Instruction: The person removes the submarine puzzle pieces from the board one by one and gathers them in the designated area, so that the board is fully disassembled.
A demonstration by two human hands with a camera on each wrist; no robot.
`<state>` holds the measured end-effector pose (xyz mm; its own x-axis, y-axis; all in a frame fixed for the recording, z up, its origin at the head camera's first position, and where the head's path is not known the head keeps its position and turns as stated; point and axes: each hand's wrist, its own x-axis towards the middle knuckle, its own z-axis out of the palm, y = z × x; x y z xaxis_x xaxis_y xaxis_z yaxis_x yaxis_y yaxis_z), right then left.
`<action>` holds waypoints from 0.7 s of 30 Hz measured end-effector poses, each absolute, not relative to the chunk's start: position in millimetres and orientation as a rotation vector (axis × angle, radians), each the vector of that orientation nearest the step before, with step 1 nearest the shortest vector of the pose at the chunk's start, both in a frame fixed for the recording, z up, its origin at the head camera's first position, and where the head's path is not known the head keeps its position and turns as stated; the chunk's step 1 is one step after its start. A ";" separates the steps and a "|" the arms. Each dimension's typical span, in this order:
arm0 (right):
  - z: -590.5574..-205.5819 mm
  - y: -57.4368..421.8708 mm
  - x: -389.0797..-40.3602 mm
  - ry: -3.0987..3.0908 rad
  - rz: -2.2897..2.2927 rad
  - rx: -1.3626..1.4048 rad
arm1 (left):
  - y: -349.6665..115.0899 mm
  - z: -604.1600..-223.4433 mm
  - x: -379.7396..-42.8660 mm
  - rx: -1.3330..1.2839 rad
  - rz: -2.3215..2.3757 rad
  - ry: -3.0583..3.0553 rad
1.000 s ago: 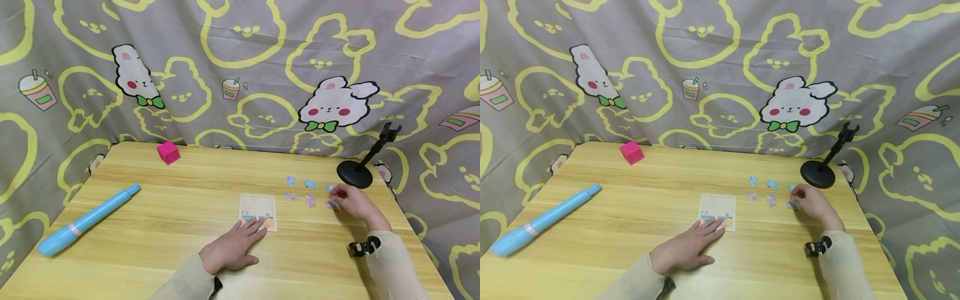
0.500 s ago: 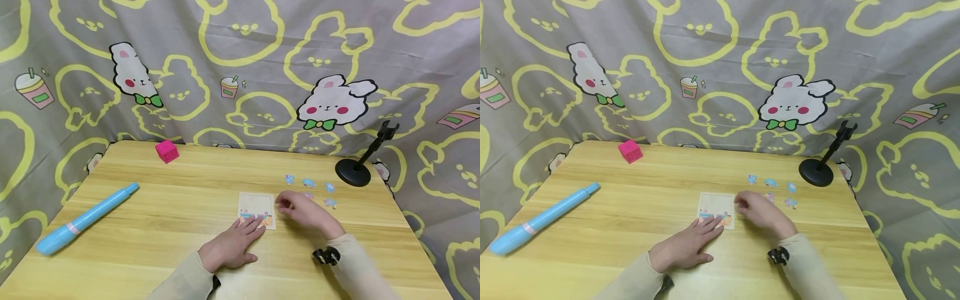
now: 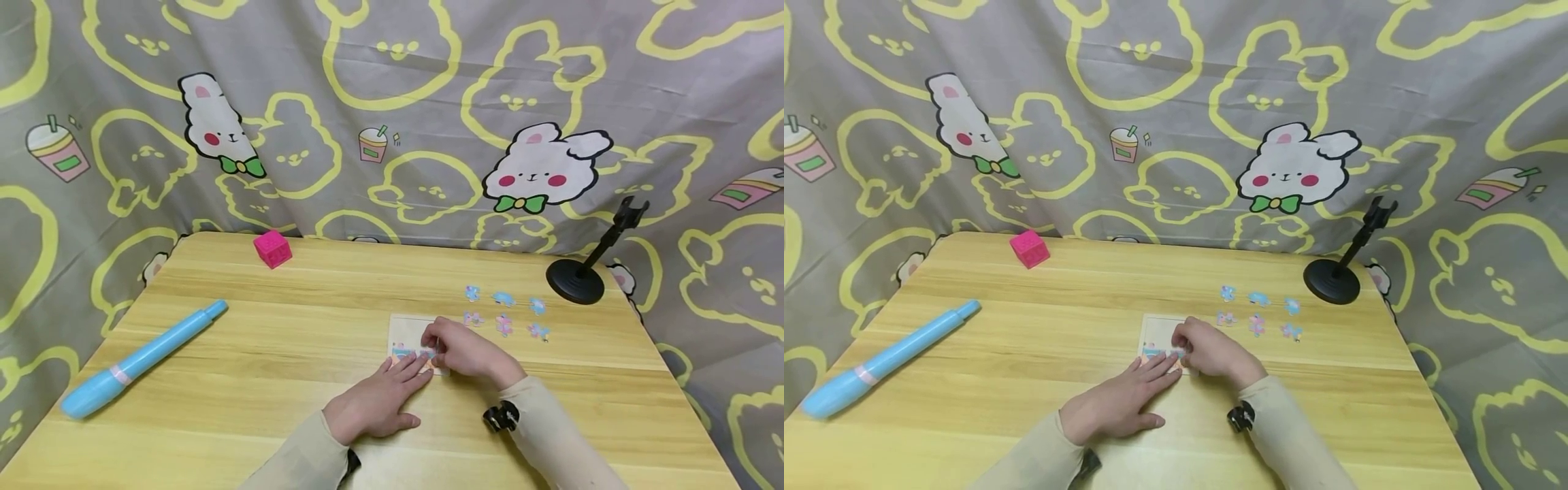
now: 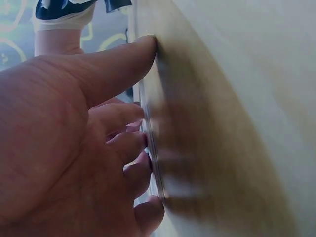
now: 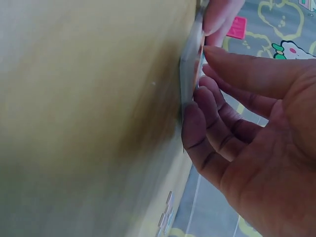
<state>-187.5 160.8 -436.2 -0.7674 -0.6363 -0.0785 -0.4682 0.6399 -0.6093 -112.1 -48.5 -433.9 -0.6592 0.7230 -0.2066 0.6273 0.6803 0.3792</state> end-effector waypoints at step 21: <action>-432.8 139.6 -182.9 2.631 -0.731 -0.933 | -74.2 -433.1 -81.3 1.087 0.236 2.735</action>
<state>-182.9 139.6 -432.8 -0.7619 -0.6441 -0.0692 -0.5160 0.6680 -0.5362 -81.3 -74.2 -433.1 -0.7135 0.6911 -0.1156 0.6611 0.7186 0.2157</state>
